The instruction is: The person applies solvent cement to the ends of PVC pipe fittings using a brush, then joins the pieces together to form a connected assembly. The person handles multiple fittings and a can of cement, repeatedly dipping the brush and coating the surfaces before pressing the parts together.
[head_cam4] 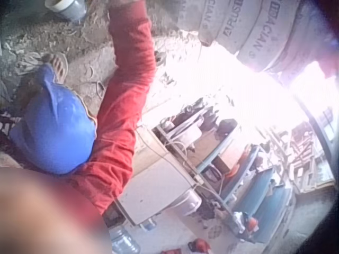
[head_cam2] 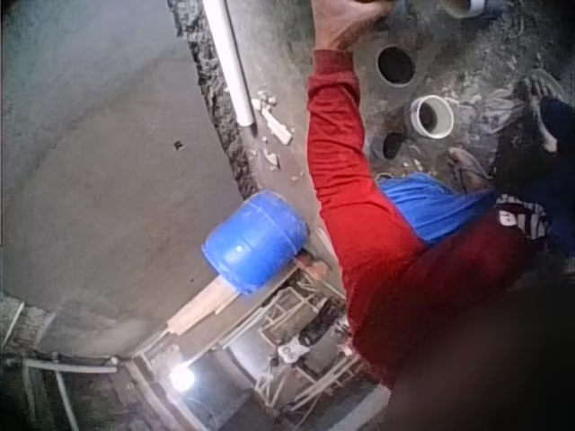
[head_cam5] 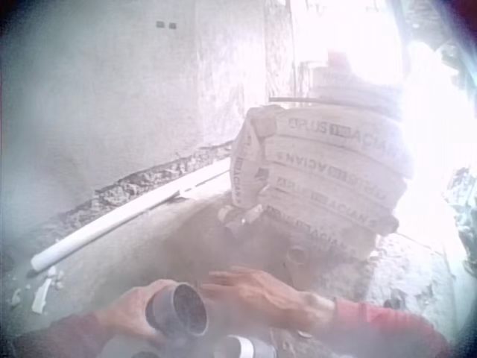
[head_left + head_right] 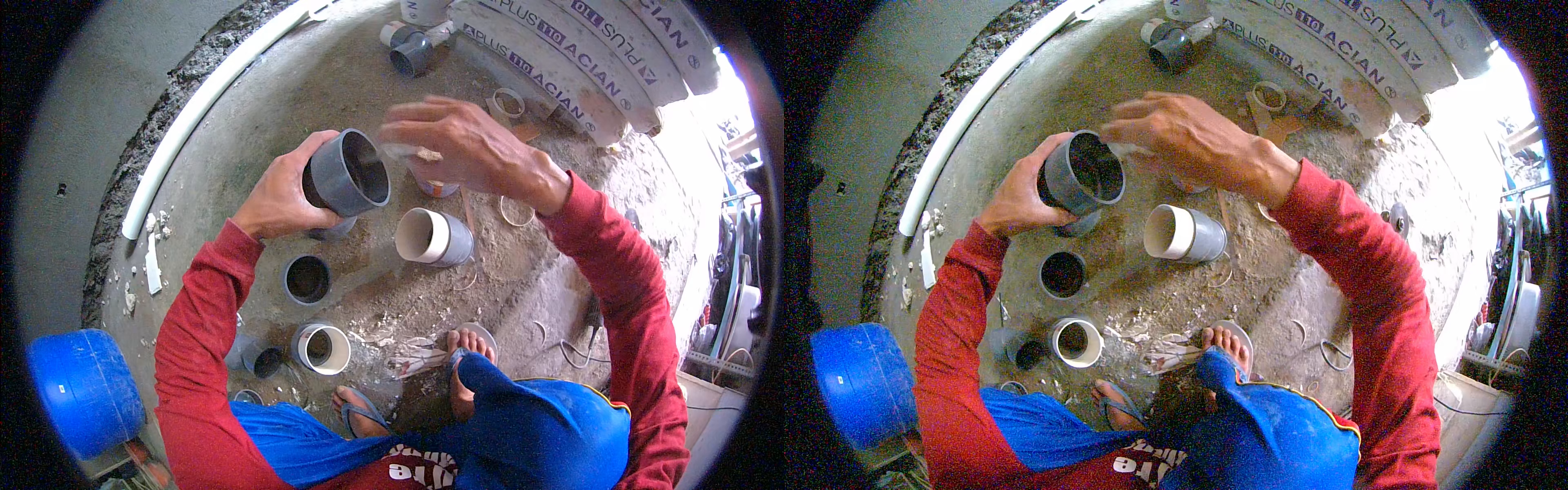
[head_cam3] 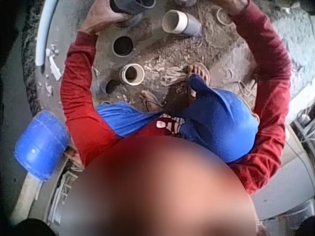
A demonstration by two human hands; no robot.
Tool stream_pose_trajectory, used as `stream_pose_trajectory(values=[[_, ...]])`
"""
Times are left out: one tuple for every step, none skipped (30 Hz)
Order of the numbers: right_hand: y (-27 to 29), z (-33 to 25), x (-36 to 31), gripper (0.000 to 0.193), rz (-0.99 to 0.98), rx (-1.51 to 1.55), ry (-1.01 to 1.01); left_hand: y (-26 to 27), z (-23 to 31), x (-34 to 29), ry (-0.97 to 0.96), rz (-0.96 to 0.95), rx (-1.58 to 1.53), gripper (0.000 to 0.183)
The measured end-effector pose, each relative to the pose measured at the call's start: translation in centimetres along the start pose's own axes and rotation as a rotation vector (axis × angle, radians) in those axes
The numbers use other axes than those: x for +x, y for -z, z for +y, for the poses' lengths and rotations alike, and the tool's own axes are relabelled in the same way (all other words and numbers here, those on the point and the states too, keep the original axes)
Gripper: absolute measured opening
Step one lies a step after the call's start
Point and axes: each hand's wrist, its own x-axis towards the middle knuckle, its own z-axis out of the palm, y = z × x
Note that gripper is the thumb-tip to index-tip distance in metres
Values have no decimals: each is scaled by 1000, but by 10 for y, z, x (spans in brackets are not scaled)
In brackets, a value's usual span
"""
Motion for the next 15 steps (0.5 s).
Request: stream_pose_trajectory(values=[[1, -3, -1, 45, -37, 119, -62, 0, 0, 0, -12, 14, 25, 88], [1, -6, -1, 41, -106, 231, -161, 0, 0, -1, -32, 29, 48, 88], [3, -8, -3, 38, -122, 281, -226, -1, 1, -1, -25, 42, 57, 88], [7, -10, -6, 36, -169, 323, -330, -2, 1, -2, -29, 52, 65, 87], [8, -10, -7, 34, -206, 365, -432, 0, 1, -2, -39, 62, 82, 87], [7, -10, -6, 32, -201, 469, -489, 0, 2, -1, -54, 77, 95, 87], [4, -10, -5, 31, -195, 581, -549, 1, 3, -1, -68, 87, 106, 86], [2, -10, -4, 29, -196, 692, -627, 2, 4, -1, -84, 101, 123, 86], [1, -10, -6, 30, -147, 789, -635, 1, 4, -1, -83, 115, 123, 86], [0, -11, -9, 31, -106, 887, -664, 0, 5, -1, -83, 130, 127, 87], [-2, -12, -11, 32, -63, 985, -683, 0, 5, 0, -83, 145, 130, 87], [-5, -13, -12, 33, 15, 1078, -740, -2, 5, 0, -85, 152, 130, 87], [-11, -15, -13, 34, 96, 1173, -789, -4, 6, 1, -87, 157, 129, 88], [-17, -17, -14, 35, 179, 1268, -838, -6, 6, 1, -87, 160, 125, 89], [-21, -18, -15, 37, 233, 1281, -889, -7, 6, 1, -82, 162, 154, 89]])
